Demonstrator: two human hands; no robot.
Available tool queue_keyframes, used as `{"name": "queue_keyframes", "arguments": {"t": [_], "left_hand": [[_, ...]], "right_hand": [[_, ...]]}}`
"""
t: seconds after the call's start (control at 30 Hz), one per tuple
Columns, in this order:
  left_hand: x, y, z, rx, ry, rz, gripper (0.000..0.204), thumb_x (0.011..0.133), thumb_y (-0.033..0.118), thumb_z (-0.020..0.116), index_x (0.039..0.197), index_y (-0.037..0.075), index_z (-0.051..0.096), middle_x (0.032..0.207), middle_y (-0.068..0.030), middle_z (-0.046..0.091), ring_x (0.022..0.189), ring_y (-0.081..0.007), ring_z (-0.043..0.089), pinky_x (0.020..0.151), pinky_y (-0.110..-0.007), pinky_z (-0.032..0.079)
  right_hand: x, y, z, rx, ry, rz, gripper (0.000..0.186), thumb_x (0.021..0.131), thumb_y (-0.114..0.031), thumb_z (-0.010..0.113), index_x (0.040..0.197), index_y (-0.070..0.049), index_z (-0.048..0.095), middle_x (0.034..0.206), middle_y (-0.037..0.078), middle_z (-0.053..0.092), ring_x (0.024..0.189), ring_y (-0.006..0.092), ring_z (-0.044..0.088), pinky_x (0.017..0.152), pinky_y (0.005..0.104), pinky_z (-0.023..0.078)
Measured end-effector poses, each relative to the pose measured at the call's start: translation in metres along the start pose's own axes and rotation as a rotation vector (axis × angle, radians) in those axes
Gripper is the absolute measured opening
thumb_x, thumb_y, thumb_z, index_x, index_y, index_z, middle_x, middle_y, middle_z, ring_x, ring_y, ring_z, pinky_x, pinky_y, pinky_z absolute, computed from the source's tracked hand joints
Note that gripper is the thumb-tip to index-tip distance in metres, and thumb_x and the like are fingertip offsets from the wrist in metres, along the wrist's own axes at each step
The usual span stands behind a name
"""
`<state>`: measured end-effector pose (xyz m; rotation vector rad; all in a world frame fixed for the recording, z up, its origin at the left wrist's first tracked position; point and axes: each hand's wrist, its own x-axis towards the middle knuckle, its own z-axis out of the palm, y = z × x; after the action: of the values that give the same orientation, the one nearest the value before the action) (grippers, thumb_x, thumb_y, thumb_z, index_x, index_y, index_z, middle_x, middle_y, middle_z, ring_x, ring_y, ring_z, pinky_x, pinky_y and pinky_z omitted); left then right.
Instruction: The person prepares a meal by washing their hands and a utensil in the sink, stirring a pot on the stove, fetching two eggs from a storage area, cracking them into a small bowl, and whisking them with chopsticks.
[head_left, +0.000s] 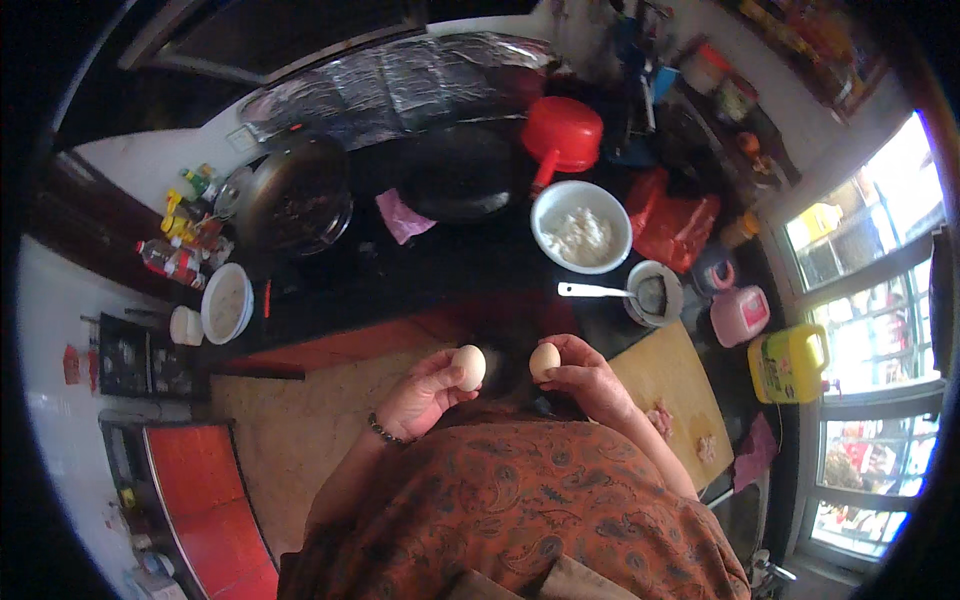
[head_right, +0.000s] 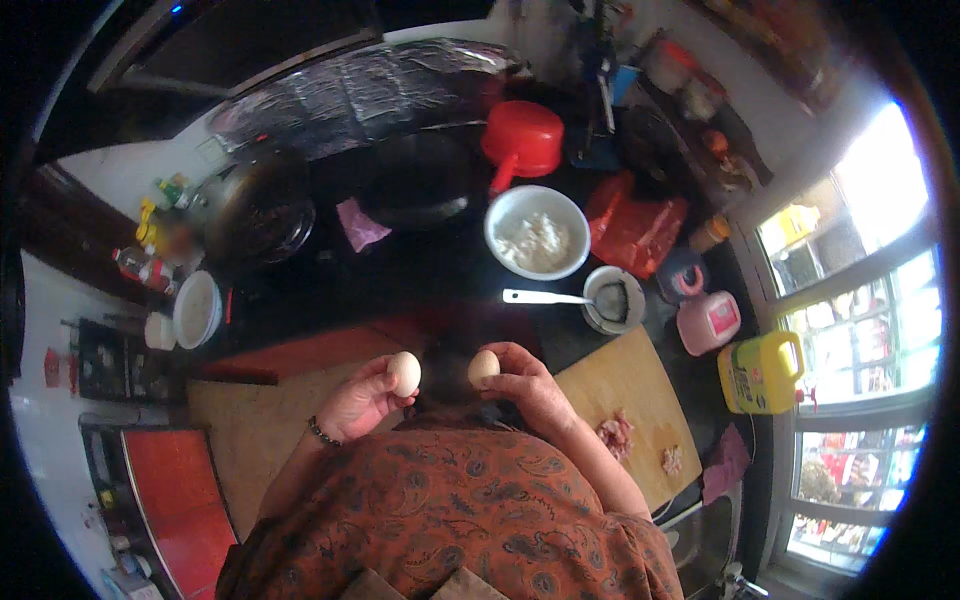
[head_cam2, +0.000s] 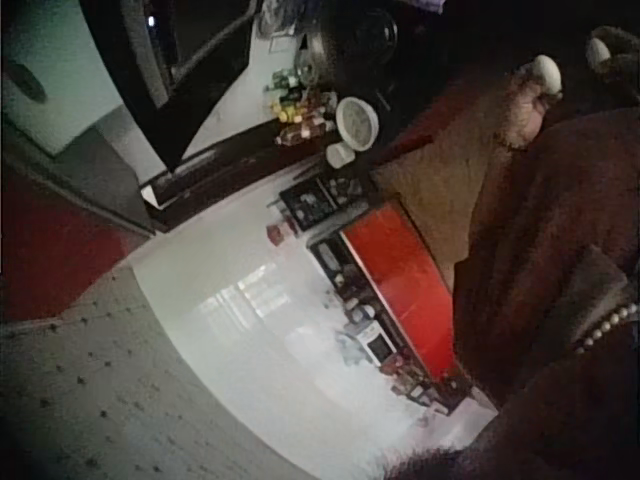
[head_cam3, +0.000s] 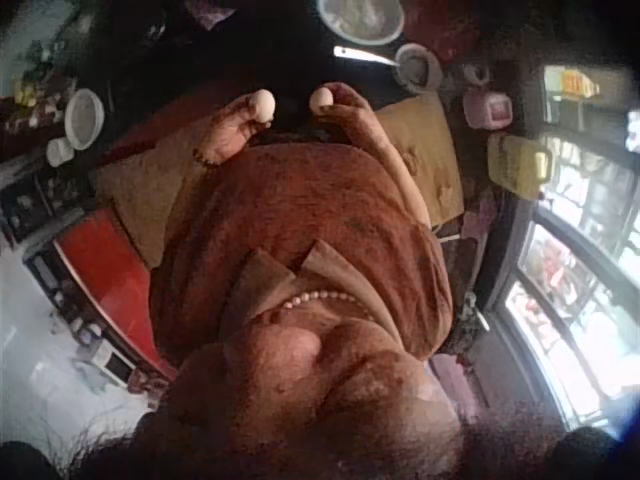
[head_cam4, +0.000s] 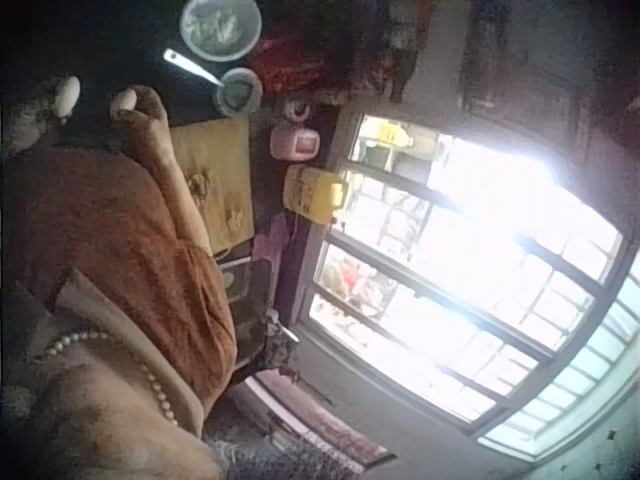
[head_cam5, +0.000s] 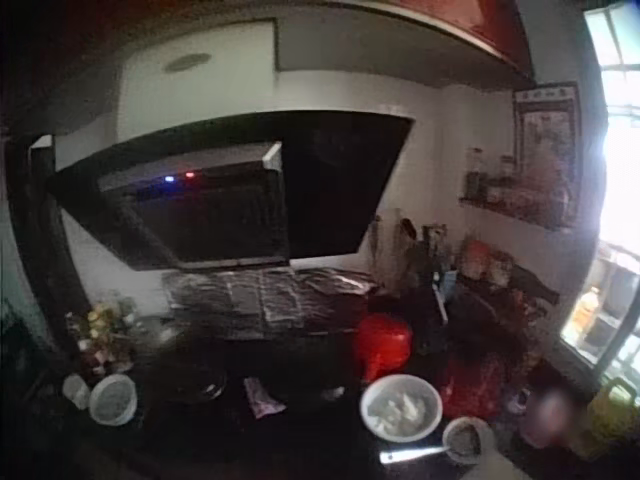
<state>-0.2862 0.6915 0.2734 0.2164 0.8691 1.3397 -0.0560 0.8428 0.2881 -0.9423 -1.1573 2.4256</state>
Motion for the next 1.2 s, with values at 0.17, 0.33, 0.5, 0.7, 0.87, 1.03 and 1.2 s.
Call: {"name": "queue_keyframes", "arguments": {"t": [0.17,0.33,0.5,0.7,0.87,1.03,1.2], "left_hand": [[-0.023,0.035,-0.037,-0.037,0.046,0.072,0.036,0.089,0.014,0.062,0.122,0.004,0.051,0.114,-0.0093,0.059,0.100,-0.0224,0.060,0.085,-0.035,0.052],[-0.039,0.062,-0.081,-0.052,0.102,0.077,0.038,0.089,0.012,0.060,0.124,0.004,0.049,0.116,-0.0083,0.058,0.100,-0.0194,0.060,0.086,-0.033,0.051],[-0.049,0.091,-0.109,-0.011,0.120,0.083,0.038,0.089,0.008,0.059,0.124,0.004,0.049,0.115,-0.0084,0.057,0.100,-0.0194,0.059,0.086,-0.033,0.052],[-0.048,0.108,-0.125,0.110,0.135,0.032,0.040,0.089,0.005,0.055,0.128,0.002,0.046,0.119,-0.0117,0.056,0.106,-0.0224,0.057,0.088,-0.035,0.050],[-0.040,0.101,-0.111,0.118,0.156,0.063,0.040,0.088,0.005,0.057,0.127,0.002,0.047,0.119,-0.0111,0.056,0.105,-0.0210,0.058,0.088,-0.033,0.050],[-0.038,0.085,-0.089,0.054,0.143,0.079,0.042,0.087,0.004,0.060,0.127,0.003,0.048,0.117,-0.0088,0.058,0.104,-0.0200,0.059,0.088,-0.032,0.049],[-0.049,0.085,-0.073,0.075,0.164,0.091,0.044,0.084,0.011,0.066,0.124,0.004,0.049,0.111,-0.0068,0.058,0.098,-0.0162,0.058,0.086,-0.029,0.049]], "right_hand": [[0.038,0.000,0.045,-0.022,-0.070,0.034,0.042,0.079,-0.001,0.062,0.119,-0.006,0.052,0.104,0.007,0.060,0.092,0.0179,0.061,0.079,0.0291,0.051],[0.078,0.003,0.085,-0.077,-0.118,0.055,0.043,0.079,-0.001,0.063,0.120,-0.006,0.052,0.105,0.008,0.060,0.094,0.0183,0.060,0.080,0.0295,0.050],[0.103,0.013,0.119,-0.103,-0.114,0.073,0.045,0.079,-0.001,0.061,0.122,-0.005,0.051,0.105,0.009,0.060,0.094,0.0187,0.060,0.082,0.0300,0.050],[0.108,0.028,0.127,-0.016,-0.085,0.130,0.045,0.079,-0.003,0.064,0.122,-0.005,0.051,0.105,0.007,0.060,0.096,0.0175,0.059,0.081,0.0290,0.050],[0.098,0.020,0.120,0.079,-0.006,0.143,0.047,0.076,0.000,0.065,0.121,-0.005,0.052,0.103,0.009,0.061,0.091,0.0196,0.061,0.079,0.0296,0.050],[0.093,0.015,0.103,0.032,-0.040,0.140,0.046,0.077,-0.002,0.063,0.122,-0.005,0.051,0.103,0.010,0.060,0.091,0.0210,0.060,0.079,0.0309,0.051],[0.093,0.016,0.086,0.087,-0.112,0.147,0.049,0.075,-0.005,0.063,0.122,-0.004,0.050,0.103,0.012,0.060,0.092,0.0226,0.060,0.079,0.0327,0.052]]}}
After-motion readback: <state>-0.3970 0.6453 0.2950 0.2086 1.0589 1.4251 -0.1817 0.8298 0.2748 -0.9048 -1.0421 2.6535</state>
